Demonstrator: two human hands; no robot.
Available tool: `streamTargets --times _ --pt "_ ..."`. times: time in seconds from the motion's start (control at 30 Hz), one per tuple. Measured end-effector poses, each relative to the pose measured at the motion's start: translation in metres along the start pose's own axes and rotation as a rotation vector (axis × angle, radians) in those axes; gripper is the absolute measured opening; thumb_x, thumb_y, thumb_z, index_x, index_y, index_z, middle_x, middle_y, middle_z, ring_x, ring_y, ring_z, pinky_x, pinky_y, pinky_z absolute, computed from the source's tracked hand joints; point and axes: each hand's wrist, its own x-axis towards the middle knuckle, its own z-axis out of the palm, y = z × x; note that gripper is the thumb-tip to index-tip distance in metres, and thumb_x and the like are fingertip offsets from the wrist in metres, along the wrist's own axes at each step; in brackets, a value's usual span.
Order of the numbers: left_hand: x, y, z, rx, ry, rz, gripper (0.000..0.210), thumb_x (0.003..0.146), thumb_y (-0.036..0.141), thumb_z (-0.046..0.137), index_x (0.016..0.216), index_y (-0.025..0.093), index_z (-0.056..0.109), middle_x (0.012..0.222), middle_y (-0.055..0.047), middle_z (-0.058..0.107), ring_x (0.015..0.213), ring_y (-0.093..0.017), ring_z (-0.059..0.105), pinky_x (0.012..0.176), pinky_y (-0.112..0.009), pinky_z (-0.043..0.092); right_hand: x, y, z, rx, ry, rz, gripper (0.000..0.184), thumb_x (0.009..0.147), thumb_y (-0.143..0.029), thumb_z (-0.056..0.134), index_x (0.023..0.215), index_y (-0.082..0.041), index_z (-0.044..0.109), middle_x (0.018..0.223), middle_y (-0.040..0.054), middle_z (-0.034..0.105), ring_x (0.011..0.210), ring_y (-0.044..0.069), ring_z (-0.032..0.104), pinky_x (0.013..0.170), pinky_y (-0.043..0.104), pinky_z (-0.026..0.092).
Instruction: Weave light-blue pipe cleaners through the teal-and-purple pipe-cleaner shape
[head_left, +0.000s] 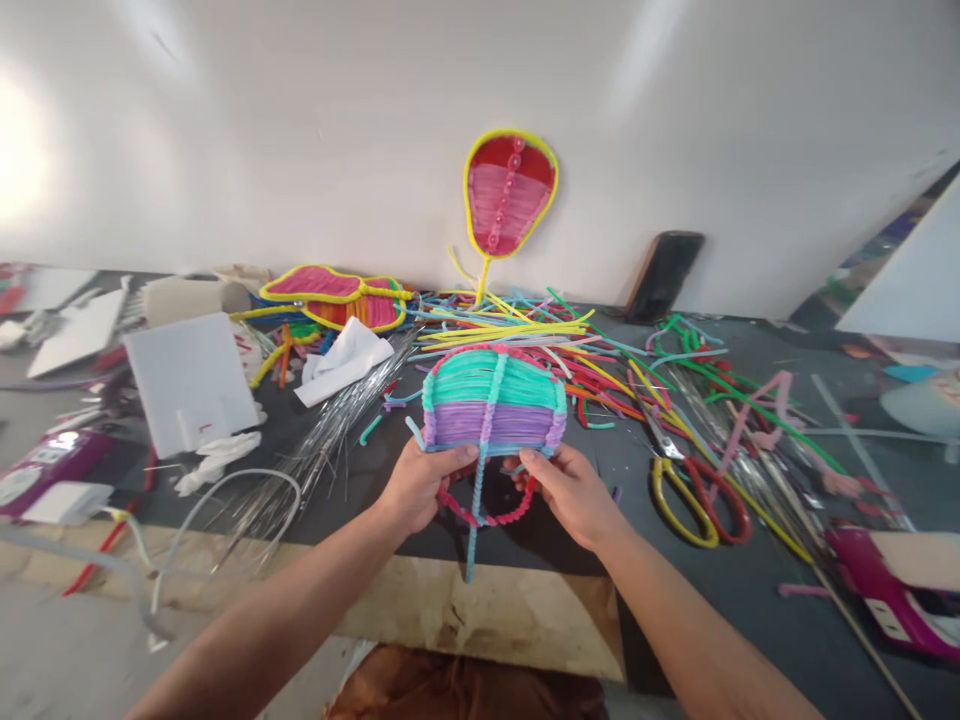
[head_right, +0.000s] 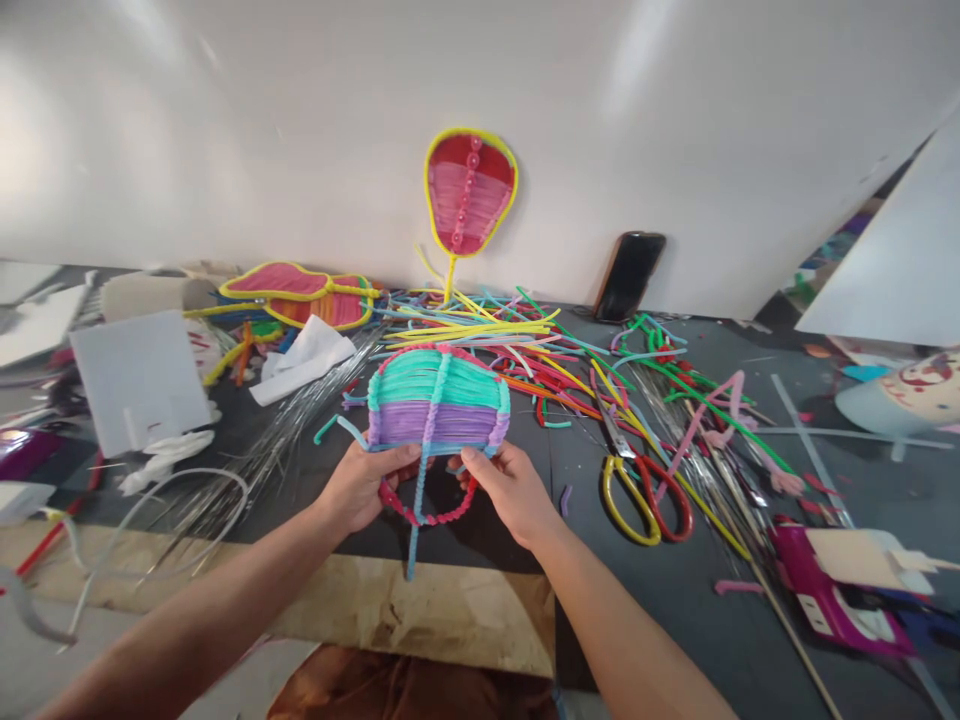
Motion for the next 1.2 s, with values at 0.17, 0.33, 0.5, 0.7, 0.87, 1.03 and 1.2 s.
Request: streamTargets --times 0.17,0.33,0.5,0.7,0.87,1.03,1.2 --pt "-0.001 0.001 0.000 -0.009 0.015 0.019 0.032 0.059 0.016 0.080 0.089 0.013 0.069 0.081 -0.006 0.074 0.076 -0.022 0.070 0.077 -0.034 0.056 -0.001 0.000 0.000 -0.028 -0.010 -0.001 0.025 0.076 -0.044 0.068 0.084 -0.020 0.067 0.079 0.0025 0.069 0.068 0.015 0.061 0.068 0.030 0.047" --pt "-0.001 0.002 0.002 -0.017 0.045 0.028 0.032 0.057 0.016 0.081 0.086 0.012 0.069 0.078 -0.006 0.074 0.073 -0.021 0.069 0.075 -0.033 0.056 -0.001 0.000 0.000 -0.029 -0.014 0.000 0.025 0.077 -0.043 0.068 0.085 -0.020 0.067 0.079 0.0028 0.069 0.069 0.015 0.060 0.068 0.029 0.047" --pt "-0.001 0.003 0.003 0.006 0.054 0.048 0.029 0.056 0.017 0.081 0.081 0.012 0.069 0.072 -0.005 0.073 0.066 -0.019 0.069 0.072 -0.032 0.056 -0.001 0.001 0.000 -0.061 -0.015 -0.002 0.026 0.078 -0.044 0.066 0.084 -0.018 0.067 0.078 0.0039 0.068 0.069 0.015 0.060 0.068 0.029 0.046" --pt "-0.002 0.002 0.002 0.031 0.100 0.058 0.028 0.055 0.018 0.082 0.079 0.012 0.069 0.075 -0.005 0.074 0.068 -0.019 0.069 0.070 -0.029 0.056 -0.003 0.002 0.003 -0.056 -0.008 0.030 0.026 0.077 -0.044 0.067 0.085 -0.019 0.069 0.077 0.0038 0.069 0.068 0.016 0.059 0.069 0.030 0.046" --pt "-0.001 0.002 0.001 0.024 0.028 0.049 0.029 0.059 0.018 0.080 0.085 0.014 0.068 0.076 -0.004 0.073 0.071 -0.020 0.069 0.074 -0.032 0.055 0.000 0.003 0.000 0.010 -0.003 0.029 0.025 0.076 -0.043 0.069 0.084 -0.019 0.068 0.076 0.0035 0.069 0.067 0.015 0.059 0.067 0.030 0.046" --pt "0.000 0.006 -0.002 -0.008 -0.056 0.007 0.030 0.067 0.024 0.074 0.094 0.017 0.065 0.087 -0.006 0.073 0.078 -0.022 0.070 0.076 -0.034 0.055 0.002 0.001 -0.008 0.027 0.021 0.032 0.024 0.075 -0.042 0.069 0.083 -0.019 0.067 0.077 0.0029 0.069 0.065 0.014 0.059 0.064 0.028 0.046" --pt "0.000 0.009 -0.004 0.039 -0.026 0.010 0.033 0.063 0.021 0.078 0.093 0.017 0.065 0.084 -0.003 0.073 0.075 -0.018 0.068 0.076 -0.032 0.055 0.001 0.000 -0.007 0.018 0.022 0.038 0.027 0.073 -0.044 0.071 0.082 -0.019 0.067 0.076 0.0034 0.069 0.065 0.014 0.059 0.064 0.029 0.046"
